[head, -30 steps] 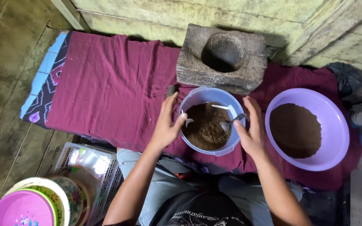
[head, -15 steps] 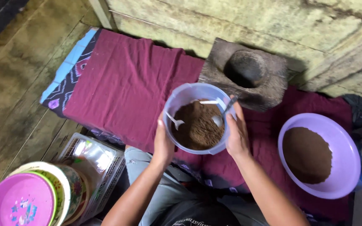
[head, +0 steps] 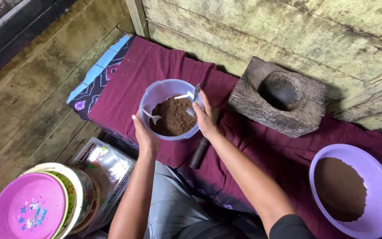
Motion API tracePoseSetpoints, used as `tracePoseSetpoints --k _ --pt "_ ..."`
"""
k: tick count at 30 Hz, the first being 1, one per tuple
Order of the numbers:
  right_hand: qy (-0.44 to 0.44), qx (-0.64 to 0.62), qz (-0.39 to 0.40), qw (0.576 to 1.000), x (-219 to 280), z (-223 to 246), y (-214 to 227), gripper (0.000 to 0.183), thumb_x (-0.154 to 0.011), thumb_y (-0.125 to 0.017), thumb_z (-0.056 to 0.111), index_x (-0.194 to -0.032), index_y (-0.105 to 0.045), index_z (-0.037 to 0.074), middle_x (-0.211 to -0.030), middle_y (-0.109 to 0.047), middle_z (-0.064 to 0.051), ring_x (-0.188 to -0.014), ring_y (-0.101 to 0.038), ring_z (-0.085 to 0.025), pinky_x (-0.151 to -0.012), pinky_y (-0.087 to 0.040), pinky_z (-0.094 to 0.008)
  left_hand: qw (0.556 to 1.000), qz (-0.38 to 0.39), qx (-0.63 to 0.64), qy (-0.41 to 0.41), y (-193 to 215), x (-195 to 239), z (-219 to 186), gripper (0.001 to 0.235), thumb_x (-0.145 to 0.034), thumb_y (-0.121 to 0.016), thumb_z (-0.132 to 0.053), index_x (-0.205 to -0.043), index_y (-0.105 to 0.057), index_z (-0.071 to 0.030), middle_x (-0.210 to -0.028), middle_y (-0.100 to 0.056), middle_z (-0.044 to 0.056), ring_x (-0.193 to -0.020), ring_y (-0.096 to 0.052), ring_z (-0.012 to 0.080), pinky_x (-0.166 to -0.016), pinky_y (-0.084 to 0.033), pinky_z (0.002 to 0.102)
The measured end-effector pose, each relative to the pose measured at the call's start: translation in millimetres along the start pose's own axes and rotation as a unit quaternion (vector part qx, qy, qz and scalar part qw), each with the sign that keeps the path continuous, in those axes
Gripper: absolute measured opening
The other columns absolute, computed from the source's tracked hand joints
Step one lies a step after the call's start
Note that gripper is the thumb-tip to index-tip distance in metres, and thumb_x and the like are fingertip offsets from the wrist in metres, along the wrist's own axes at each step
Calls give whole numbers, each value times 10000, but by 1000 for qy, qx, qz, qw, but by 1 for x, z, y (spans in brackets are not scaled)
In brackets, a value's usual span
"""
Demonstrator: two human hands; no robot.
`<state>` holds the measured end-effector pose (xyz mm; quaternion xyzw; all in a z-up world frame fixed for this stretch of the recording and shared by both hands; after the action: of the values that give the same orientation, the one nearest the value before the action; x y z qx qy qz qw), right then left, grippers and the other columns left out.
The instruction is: The person scoops a brown granular substance from a clear plastic container into a purple bowl using a white spoon. They then use a wooden pestle to grind the substance inside a stone mortar placed on a maroon cloth.
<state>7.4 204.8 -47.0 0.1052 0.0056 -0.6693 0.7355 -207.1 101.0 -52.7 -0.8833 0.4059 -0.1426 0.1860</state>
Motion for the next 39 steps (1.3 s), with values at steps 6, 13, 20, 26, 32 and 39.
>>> tracePoseSetpoints --k 6,13,20,26,32,39 --pt "30 52 58 997 -10 4 6 593 -1077 -395 469 -1589 -366 173 -1581 -431 -198 -1476 -363 -376 -1236 -241 -509 999 2 5 -37 3 -4 12 578 -1123 -220 -509 -1540 -490 -214 -1559 -486 102 -1456 -435 256 -1258 -286 486" --pt "51 -27 31 998 96 -19 112 480 -1063 -419 138 -1539 -460 90 -1446 -558 -244 -1383 -483 -374 -1141 -394 -519 993 -42 -107 -9 38 97 37 475 -1111 -346 -363 -1432 -551 -79 -1363 -530 173 -1292 -436 316 -1175 -307 563" --pt "6 78 -237 968 176 -56 271 364 -1030 -501 247 -1306 -638 52 -1105 -729 -93 -928 -655 -156 -861 -522 -269 891 303 -251 -228 -82 167 33 249 -1021 -463 -121 -958 -699 -75 -974 -626 103 -968 -592 250 -889 -436 354" --pt "63 130 -376 915 100 -9 385 347 -1020 -566 74 -1366 -578 85 -1091 -652 -126 -917 -558 -197 -864 -503 -356 822 368 -298 -316 -274 82 38 98 -982 -634 -154 -1059 -667 -104 -1011 -551 97 -1013 -606 381 -889 -508 482" --pt "-114 187 -272 937 -3 -32 422 774 -906 -759 299 -1569 -382 166 -1509 -430 -203 -1413 -404 -383 -1144 -356 -524 742 333 -556 -173 -354 -46 158 574 -878 -704 -516 -1376 -532 -288 -1375 -515 94 -1255 -592 390 -955 -517 601" --pt "-192 -47 -244 950 9 -8 369 788 -900 -710 189 -1598 -344 178 -1571 -342 -244 -1377 -462 -407 -1029 -455 -570 751 480 -450 61 -344 -37 183 943 -854 -766 -451 -1644 -280 -283 -1588 -418 259 -1453 -423 427 -1195 -366 548"
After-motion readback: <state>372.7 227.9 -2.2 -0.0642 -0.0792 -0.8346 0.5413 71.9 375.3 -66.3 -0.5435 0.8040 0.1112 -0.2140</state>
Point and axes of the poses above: each hand's wrist, its own x-axis away from the middle knuckle, its own y-axis out of the back of the hand, z = x × y, the point moved 8 cm from there along -x, towards the middle knuckle
